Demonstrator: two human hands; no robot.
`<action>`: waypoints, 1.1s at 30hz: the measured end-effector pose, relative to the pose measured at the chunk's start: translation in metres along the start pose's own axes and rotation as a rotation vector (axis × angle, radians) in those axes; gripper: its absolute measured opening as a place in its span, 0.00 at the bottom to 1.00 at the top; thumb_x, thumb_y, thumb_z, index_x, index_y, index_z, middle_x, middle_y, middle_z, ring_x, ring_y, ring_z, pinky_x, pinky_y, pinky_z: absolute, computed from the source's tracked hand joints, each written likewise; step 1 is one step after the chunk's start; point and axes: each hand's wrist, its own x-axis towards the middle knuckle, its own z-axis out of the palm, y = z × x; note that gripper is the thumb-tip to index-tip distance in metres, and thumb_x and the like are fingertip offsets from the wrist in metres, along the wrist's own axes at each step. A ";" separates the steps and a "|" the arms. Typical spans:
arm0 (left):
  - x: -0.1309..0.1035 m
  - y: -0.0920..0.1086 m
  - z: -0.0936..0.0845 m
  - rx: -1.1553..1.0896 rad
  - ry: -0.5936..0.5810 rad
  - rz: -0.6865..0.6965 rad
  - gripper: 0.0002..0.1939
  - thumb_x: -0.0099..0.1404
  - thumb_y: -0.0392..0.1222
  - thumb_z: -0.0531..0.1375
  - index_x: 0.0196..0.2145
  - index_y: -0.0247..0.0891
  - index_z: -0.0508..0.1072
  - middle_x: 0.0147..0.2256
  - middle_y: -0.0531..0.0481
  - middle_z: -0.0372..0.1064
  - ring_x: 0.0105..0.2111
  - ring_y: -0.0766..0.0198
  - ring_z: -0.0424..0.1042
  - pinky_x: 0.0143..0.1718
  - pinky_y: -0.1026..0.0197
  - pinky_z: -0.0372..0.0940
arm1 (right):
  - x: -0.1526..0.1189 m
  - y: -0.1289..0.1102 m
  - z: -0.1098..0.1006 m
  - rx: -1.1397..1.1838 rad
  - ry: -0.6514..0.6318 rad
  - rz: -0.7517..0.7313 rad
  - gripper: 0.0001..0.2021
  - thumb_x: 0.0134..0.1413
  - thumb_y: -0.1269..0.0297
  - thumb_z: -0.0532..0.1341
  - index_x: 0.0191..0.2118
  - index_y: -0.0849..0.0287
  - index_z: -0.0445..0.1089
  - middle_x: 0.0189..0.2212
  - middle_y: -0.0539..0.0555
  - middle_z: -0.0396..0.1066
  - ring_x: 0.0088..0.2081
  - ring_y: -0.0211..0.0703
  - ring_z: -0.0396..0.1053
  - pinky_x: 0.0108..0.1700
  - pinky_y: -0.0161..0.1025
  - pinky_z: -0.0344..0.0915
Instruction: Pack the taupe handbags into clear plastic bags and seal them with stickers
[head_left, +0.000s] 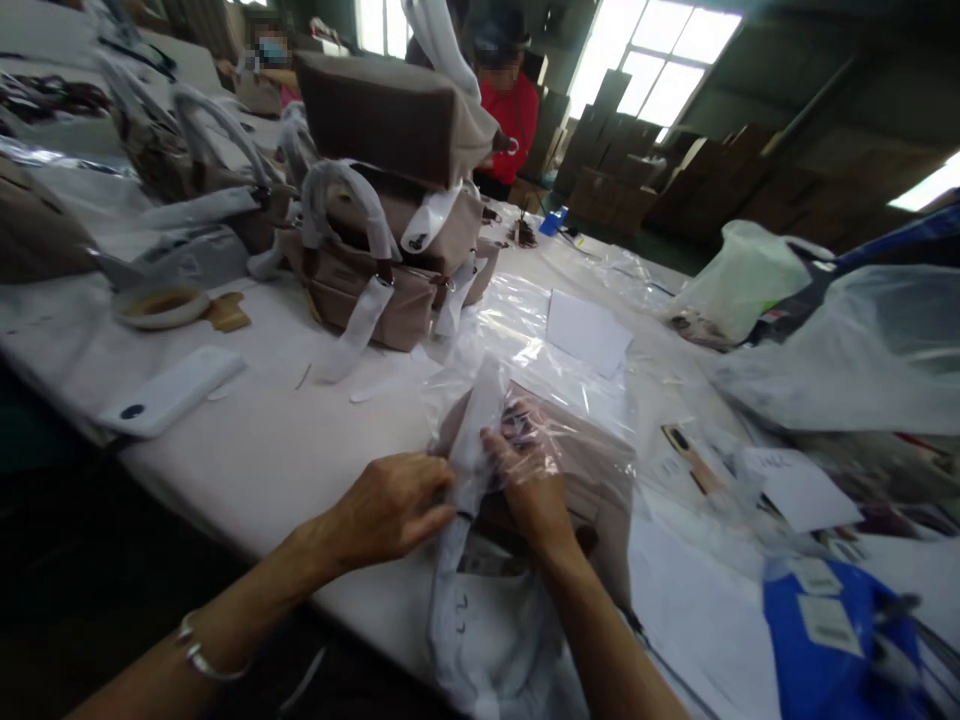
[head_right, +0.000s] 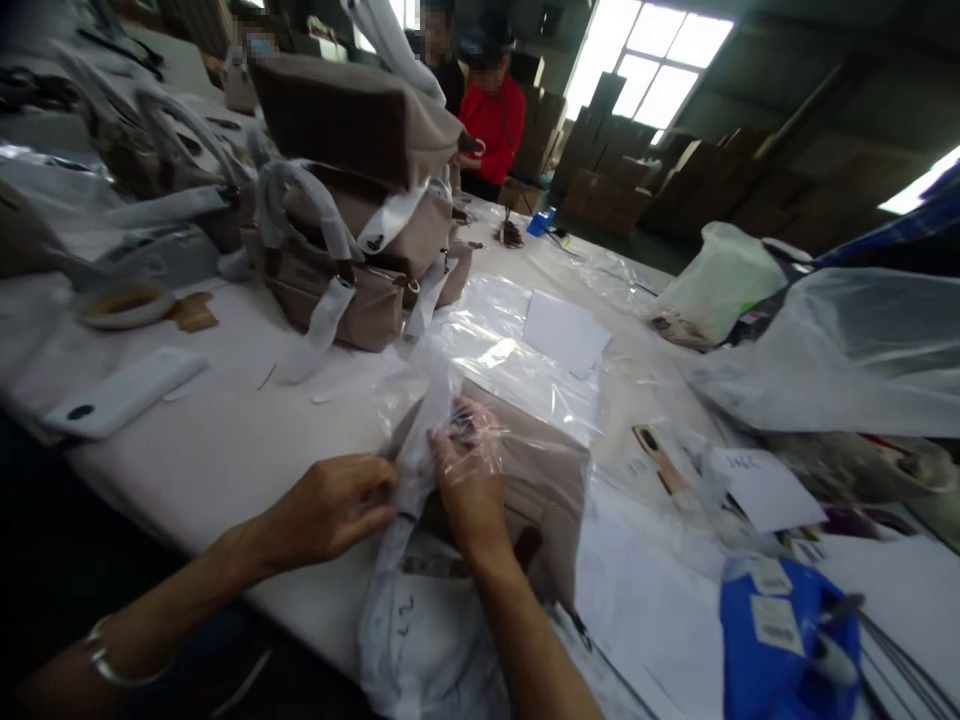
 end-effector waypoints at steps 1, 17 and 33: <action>-0.003 0.003 0.001 0.003 -0.058 -0.099 0.06 0.67 0.44 0.59 0.35 0.39 0.68 0.28 0.54 0.66 0.28 0.65 0.66 0.31 0.63 0.59 | 0.000 -0.003 -0.007 -0.038 -0.048 -0.024 0.24 0.54 0.59 0.62 0.57 0.56 0.65 0.49 0.57 0.73 0.42 0.45 0.74 0.42 0.40 0.70; 0.002 -0.001 0.019 0.262 -0.043 -0.291 0.16 0.62 0.51 0.65 0.30 0.40 0.65 0.26 0.55 0.66 0.26 0.63 0.67 0.29 0.62 0.55 | -0.082 0.020 -0.041 -1.188 -0.559 -0.271 0.08 0.56 0.77 0.61 0.31 0.58 0.74 0.31 0.53 0.74 0.28 0.42 0.74 0.26 0.32 0.62; 0.003 -0.010 0.024 0.122 0.300 0.013 0.15 0.70 0.54 0.56 0.46 0.40 0.67 0.30 0.54 0.71 0.25 0.67 0.72 0.29 0.67 0.67 | -0.042 0.028 -0.128 0.095 -0.099 0.549 0.24 0.42 0.42 0.67 0.28 0.60 0.66 0.13 0.49 0.69 0.13 0.35 0.63 0.16 0.30 0.57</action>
